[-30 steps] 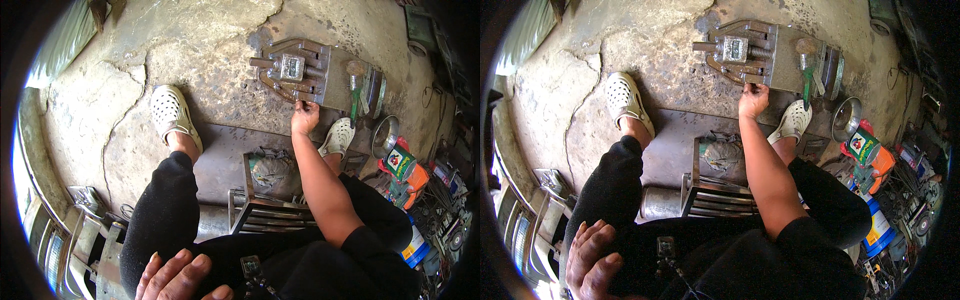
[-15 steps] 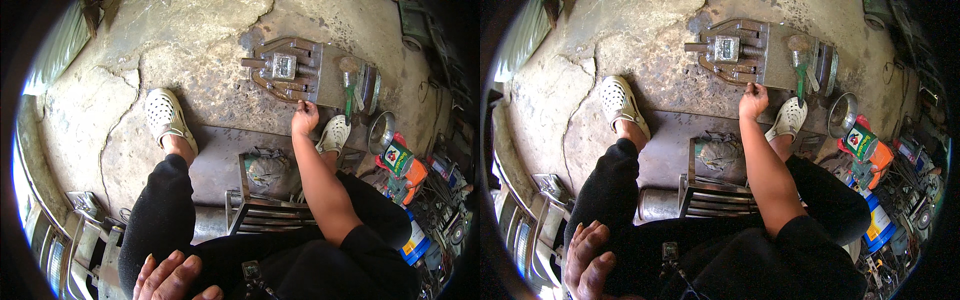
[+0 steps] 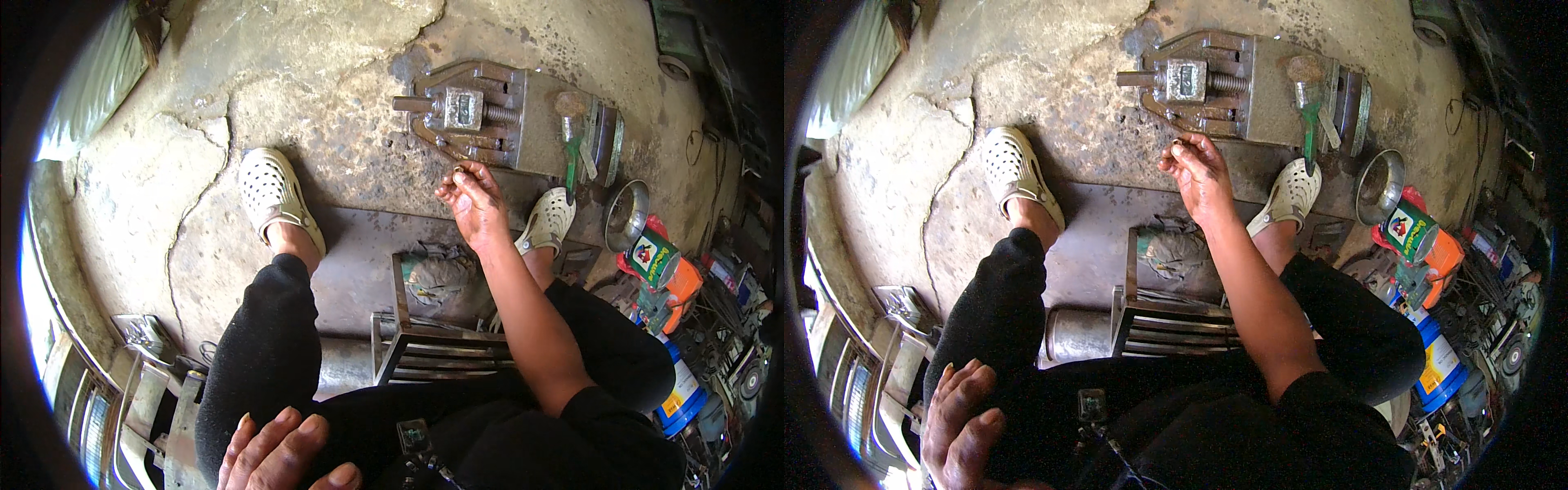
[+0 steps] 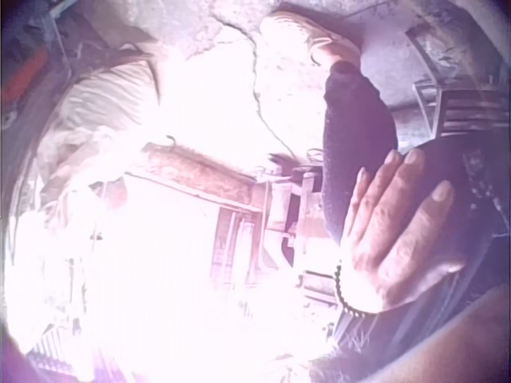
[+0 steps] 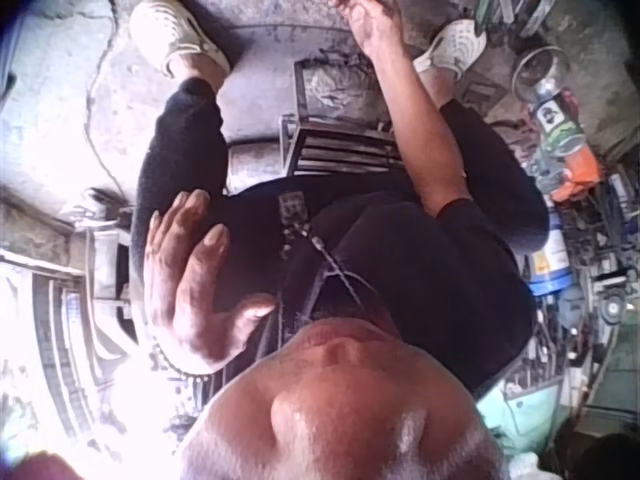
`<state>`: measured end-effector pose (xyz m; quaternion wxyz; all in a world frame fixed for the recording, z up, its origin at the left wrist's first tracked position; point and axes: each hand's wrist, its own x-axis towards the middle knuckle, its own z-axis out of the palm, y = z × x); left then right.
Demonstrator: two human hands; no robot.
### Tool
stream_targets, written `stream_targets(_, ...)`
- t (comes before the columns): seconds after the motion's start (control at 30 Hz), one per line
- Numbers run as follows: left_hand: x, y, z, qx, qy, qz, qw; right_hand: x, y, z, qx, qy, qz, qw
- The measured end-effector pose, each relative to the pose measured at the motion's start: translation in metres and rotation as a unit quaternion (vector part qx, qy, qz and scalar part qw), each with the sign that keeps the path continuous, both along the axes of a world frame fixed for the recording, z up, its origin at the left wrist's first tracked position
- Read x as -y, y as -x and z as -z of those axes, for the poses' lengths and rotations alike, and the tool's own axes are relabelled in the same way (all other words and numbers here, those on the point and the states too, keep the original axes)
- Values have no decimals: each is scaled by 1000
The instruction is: The person cleans a metal part clamped in a bench vise using a green-handled brush and a cloth. The person scrubs the part with the brush and then wipes it with the cloth.
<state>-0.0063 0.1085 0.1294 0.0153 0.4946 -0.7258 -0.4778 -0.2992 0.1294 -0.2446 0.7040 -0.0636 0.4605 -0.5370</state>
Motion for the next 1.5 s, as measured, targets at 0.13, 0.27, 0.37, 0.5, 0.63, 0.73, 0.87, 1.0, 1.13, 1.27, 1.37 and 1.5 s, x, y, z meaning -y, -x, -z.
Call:
stream_targets(0.13,0,-1,0,-1,-3,4,1000,19,-4,-12,60,61,-26,996)
stream_targets(0.27,-1,-2,0,-6,-5,-2,1000,29,-6,-22,89,51,-12,995)
stream_targets(0.37,-2,-2,0,-3,-5,-1,1000,33,-8,-26,125,56,-12,990)
stream_targets(0.5,-2,-1,0,-6,-5,5,1000,34,-8,-26,170,44,-28,984)
stream_targets(0.63,-1,1,0,-13,3,-2,1000,26,12,-36,82,-7,-190,978)
stream_targets(0.73,1,2,-1,-13,8,14,1000,17,63,-52,-110,-104,-394,906)
stream_targets(0.87,3,3,-3,-5,-6,18,1000,1,177,-77,-196,-179,-340,902)
stream_targets(1.0,4,4,-4,-3,-2,23,1000,-33,300,-94,-310,-257,-124,907)
stream_targets(1.13,1,7,-4,-4,-2,9,1000,-76,371,-94,-316,-284,225,877)
stream_targets(1.27,-1,11,-3,-4,-14,-20,1000,-87,352,-68,-330,-338,288,833)
stream_targets(1.37,0,11,-2,-6,-11,6,1000,-63,290,-46,-433,-284,87,851)
stream_targets(1.5,7,9,-3,0,-7,32,999,-23,203,-46,-733,-58,-73,674)
